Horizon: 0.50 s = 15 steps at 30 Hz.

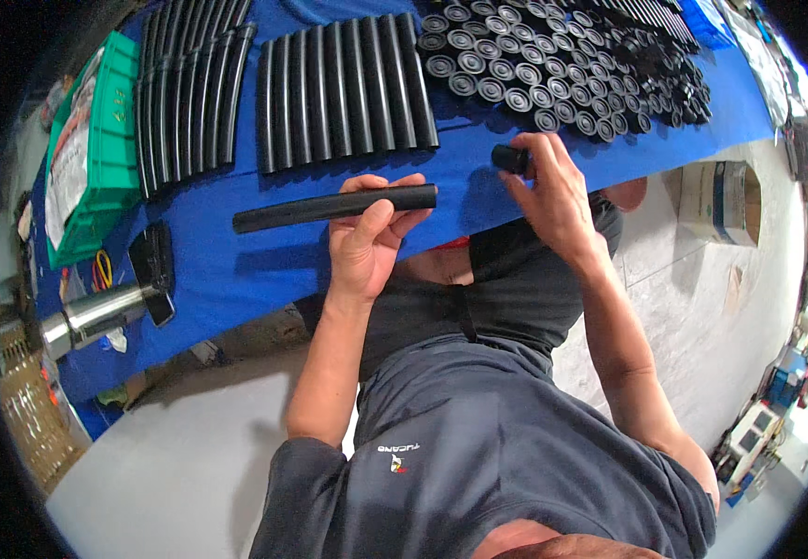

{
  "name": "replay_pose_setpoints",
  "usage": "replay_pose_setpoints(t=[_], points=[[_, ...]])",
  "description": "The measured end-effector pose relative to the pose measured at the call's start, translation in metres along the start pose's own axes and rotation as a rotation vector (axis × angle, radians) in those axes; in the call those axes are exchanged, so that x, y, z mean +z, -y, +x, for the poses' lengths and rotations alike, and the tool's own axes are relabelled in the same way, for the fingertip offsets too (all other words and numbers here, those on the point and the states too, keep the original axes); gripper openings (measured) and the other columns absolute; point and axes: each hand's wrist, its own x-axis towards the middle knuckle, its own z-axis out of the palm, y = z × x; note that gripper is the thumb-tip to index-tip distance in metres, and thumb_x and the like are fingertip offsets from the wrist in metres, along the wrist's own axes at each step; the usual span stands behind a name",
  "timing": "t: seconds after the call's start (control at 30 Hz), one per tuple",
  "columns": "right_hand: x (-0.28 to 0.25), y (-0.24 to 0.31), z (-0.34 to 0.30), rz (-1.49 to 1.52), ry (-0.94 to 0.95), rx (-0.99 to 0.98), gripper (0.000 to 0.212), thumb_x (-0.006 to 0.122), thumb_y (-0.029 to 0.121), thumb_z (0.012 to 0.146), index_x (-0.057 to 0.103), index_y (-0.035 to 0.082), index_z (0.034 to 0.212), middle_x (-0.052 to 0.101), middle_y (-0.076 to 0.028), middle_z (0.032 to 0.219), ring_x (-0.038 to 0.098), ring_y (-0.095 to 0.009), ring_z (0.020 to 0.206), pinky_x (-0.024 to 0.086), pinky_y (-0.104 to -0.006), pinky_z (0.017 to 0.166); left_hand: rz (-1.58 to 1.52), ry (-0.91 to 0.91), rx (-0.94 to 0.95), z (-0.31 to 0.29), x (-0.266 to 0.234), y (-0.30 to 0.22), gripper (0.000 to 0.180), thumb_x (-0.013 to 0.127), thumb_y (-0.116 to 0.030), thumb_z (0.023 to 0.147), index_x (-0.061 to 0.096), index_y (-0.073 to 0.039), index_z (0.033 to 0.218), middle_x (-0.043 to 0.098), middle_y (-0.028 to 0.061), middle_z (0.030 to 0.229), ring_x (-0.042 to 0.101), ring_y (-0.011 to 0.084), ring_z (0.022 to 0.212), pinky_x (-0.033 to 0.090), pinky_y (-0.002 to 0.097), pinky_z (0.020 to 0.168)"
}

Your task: Assembling plastic caps onto black tubes at a factory workstation.

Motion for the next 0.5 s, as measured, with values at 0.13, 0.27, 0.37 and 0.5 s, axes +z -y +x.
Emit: replay_pose_setpoints(t=[0.13,0.27,0.37,0.5], points=[[0.025,0.024,-0.013,0.967,0.229,0.226,0.041,0.076,0.007,0.085,0.053,0.002,0.119,0.059,-0.002,0.105,0.056,-0.006,0.092,0.049,-0.0235,0.077,-0.005,-0.013,0.010,0.002,0.001,0.002,0.027,0.064,-0.007,0.093,0.056,-0.008,0.118,0.060,0.0275,0.126,0.060,0.0422,0.118,0.054,0.0518,0.099],[0.032,0.040,-0.019,1.118,0.293,0.281,0.046,0.074,0.006,0.087,0.052,0.002,0.127,0.060,-0.002,0.104,0.058,-0.006,0.091,0.050,-0.0230,0.078,0.002,-0.031,0.008,0.000,0.006,0.001,0.026,0.064,-0.005,0.091,0.057,-0.008,0.116,0.061,0.0269,0.123,0.060,0.0392,0.118,0.054,0.0514,0.098],[0.035,0.040,-0.020,1.136,0.284,0.339,0.041,0.072,0.008,0.089,0.055,0.002,0.126,0.060,-0.002,0.105,0.059,-0.006,0.092,0.051,-0.0241,0.077,-0.005,-0.055,-0.001,-0.001,0.008,0.000,0.027,0.064,-0.003,0.091,0.058,-0.007,0.116,0.062,0.0274,0.122,0.061,0.0377,0.117,0.055,0.0509,0.098],[0.023,0.046,-0.015,0.770,0.226,0.146,0.035,0.071,0.008,0.088,0.059,0.000,0.121,0.062,-0.008,0.104,0.064,-0.014,0.090,0.054,-0.0288,0.076,0.032,-0.097,-0.008,-0.003,0.009,0.000,0.027,0.063,-0.003,0.091,0.058,-0.006,0.117,0.062,0.0279,0.121,0.062,0.0366,0.116,0.055,0.0500,0.098]])
